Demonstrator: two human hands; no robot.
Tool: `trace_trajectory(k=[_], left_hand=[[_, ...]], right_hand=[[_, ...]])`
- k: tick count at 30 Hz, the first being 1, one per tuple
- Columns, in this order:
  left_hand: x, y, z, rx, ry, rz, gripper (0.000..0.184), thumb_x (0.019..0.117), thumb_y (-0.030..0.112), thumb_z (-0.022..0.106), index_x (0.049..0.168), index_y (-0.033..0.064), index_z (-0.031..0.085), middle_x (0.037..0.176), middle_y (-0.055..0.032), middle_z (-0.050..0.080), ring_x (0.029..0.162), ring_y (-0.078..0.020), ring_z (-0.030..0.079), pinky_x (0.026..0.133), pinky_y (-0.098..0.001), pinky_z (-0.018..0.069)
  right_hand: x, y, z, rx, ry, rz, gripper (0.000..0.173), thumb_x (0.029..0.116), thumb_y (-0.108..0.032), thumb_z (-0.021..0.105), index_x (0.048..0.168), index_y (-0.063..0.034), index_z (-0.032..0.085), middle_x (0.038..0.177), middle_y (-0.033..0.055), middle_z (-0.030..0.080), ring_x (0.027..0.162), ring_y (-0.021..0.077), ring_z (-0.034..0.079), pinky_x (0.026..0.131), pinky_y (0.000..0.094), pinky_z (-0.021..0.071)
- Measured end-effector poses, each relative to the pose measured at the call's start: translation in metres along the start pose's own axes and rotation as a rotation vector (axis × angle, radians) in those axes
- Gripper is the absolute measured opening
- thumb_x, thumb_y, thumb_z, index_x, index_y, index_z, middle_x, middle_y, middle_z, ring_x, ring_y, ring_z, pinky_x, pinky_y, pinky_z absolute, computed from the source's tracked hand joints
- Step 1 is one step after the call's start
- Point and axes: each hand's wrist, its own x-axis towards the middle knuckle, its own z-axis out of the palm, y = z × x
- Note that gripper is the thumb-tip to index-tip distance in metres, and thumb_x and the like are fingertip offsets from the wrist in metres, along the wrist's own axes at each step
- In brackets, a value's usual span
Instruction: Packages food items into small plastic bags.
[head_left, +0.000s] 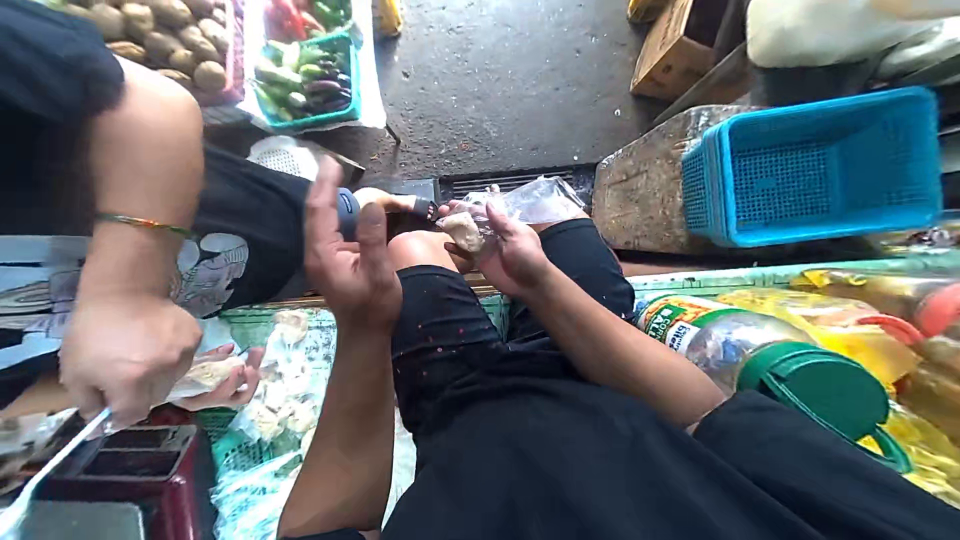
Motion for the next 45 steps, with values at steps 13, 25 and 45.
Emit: trace_trajectory(k=[13,25,45], left_hand=[[-0.07,-0.034,0.077,0.059,-0.313,0.127,0.089,0.1026,0.068,0.026,0.158,-0.0011,0.034,0.166,-0.0199,0.029,0.155,-0.0326,0.025,0.128,-0.0552,0.0157],[-0.066,-0.025,0.046,0.203,-0.254,0.268,0.082,0.1006,0.071,0.032,0.16,0.0142,0.036,0.171,-0.0091,0.021,0.158,-0.0268,0.013,0.128,-0.0561,0.0091],[-0.096,-0.033,0.053,0.324,-0.409,0.423,0.052,0.0976,0.037,0.059,0.137,0.0035,0.065,0.15,-0.014,0.056,0.147,-0.0295,0.043,0.125,-0.0584,0.0232]], right_hand=[[-0.026,0.003,0.027,0.07,0.063,0.14,0.058,0.108,-0.058,0.03,0.135,-0.016,0.059,0.121,0.0039,0.07,0.106,0.0147,0.068,0.089,0.0369,0.0589],[-0.026,-0.016,0.019,0.222,-0.042,0.08,0.071,0.1052,-0.066,0.02,0.145,-0.0155,0.049,0.138,0.0075,0.06,0.121,0.0203,0.061,0.1,0.0396,0.0531],[-0.009,-0.013,0.024,0.122,-0.155,0.159,0.075,0.1079,-0.053,0.004,0.146,-0.0058,0.047,0.143,0.0151,0.058,0.129,0.0277,0.059,0.107,0.0442,0.0508]])
